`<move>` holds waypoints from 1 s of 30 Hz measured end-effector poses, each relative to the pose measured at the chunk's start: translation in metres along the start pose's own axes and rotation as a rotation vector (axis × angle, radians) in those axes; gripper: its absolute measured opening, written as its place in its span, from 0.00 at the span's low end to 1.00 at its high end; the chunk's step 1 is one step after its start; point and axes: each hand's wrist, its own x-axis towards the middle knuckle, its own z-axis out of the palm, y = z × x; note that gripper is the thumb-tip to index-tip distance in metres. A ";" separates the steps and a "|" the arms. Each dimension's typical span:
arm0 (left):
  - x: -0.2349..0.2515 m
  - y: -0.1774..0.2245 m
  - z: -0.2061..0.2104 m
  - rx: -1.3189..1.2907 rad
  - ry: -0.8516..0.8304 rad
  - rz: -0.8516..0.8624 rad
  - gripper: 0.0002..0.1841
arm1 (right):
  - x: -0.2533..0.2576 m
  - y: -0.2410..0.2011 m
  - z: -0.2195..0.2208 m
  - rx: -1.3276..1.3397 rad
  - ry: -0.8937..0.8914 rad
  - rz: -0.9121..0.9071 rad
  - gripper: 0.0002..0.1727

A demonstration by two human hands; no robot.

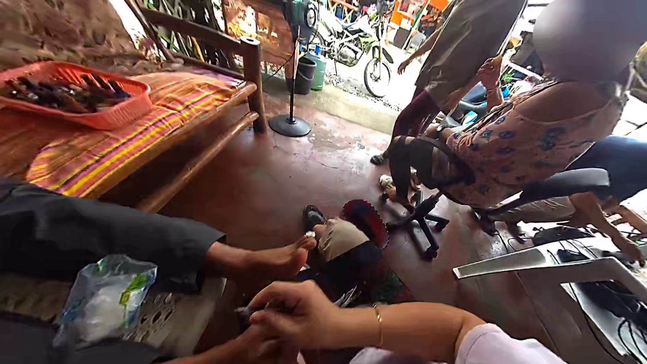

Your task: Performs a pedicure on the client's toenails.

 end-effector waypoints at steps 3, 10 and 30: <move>0.000 -0.009 -0.001 -0.021 0.019 -0.095 0.06 | -0.022 -0.014 -0.029 -0.110 -0.094 0.225 0.10; 0.003 -0.026 -0.011 -0.069 0.007 -0.111 0.07 | -0.054 -0.030 -0.059 -0.348 -0.294 0.467 0.13; 0.003 -0.025 -0.009 -0.139 0.037 -0.171 0.03 | -0.051 -0.044 -0.029 -0.719 -0.339 0.363 0.10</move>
